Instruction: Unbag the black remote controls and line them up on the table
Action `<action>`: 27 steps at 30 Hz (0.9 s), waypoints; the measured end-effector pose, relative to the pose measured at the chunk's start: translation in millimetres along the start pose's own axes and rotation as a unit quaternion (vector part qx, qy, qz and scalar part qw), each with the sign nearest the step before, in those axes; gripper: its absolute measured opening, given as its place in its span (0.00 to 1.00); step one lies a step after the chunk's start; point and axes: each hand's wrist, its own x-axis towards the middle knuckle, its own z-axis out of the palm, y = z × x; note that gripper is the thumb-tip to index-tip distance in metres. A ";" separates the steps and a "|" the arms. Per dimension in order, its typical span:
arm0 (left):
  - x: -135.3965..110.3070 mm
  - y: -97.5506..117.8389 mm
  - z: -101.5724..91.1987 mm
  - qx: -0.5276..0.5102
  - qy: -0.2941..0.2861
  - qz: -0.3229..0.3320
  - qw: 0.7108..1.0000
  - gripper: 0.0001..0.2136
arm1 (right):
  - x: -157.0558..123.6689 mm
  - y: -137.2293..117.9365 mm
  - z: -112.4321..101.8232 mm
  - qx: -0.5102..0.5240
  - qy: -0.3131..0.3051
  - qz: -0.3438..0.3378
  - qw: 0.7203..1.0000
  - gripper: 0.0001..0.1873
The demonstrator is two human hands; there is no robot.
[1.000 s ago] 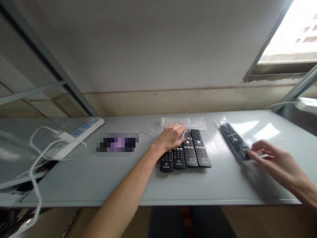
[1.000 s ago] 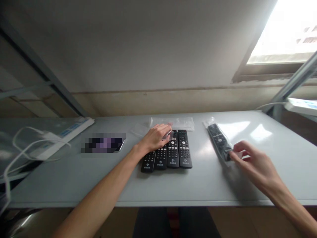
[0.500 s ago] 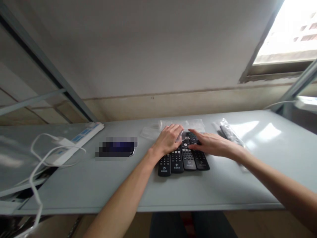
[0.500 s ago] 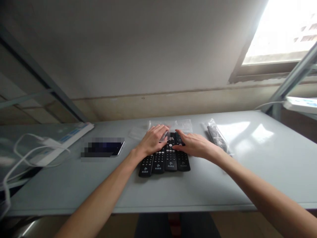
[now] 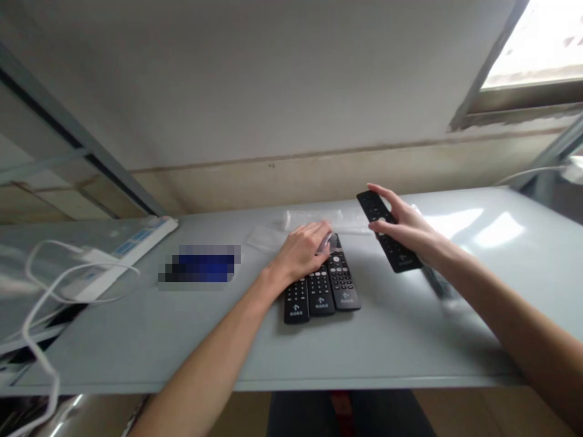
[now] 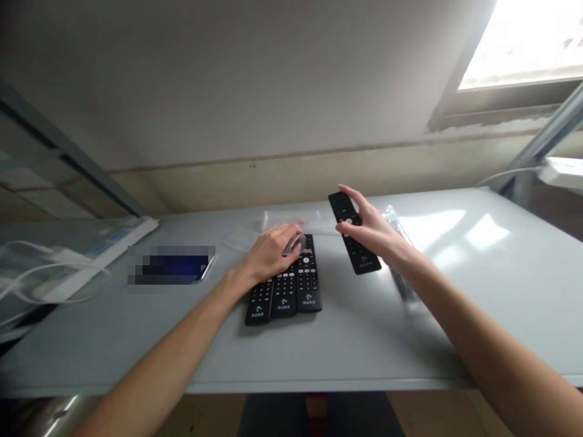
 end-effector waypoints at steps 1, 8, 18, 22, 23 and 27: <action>0.1 0.4 0.1 0.000 0.002 -0.002 1.000 0.08 | 0.7 -0.3 1.2 0.056 0.034 0.008 0.998 0.50; 0.0 1.4 -3.1 0.003 0.029 -0.016 0.999 0.10 | -4.5 4.0 18.4 0.251 0.059 0.064 0.964 0.64; -1.6 0.7 -4.3 0.094 0.066 -0.051 0.992 0.08 | -8.6 -1.6 25.2 0.217 0.043 0.118 0.968 0.24; -1.5 -2.5 -5.7 0.077 0.086 -0.073 0.991 0.07 | -9.2 -0.4 21.0 0.190 0.021 0.124 0.974 0.26; -1.3 -3.5 -5.9 0.072 0.092 -0.078 0.990 0.07 | -9.6 -0.9 20.3 0.190 0.010 0.115 0.975 0.28; -0.7 -8.6 -5.0 0.049 0.105 -0.080 0.990 0.07 | -10.9 -6.0 19.3 0.186 -0.037 0.048 0.981 0.31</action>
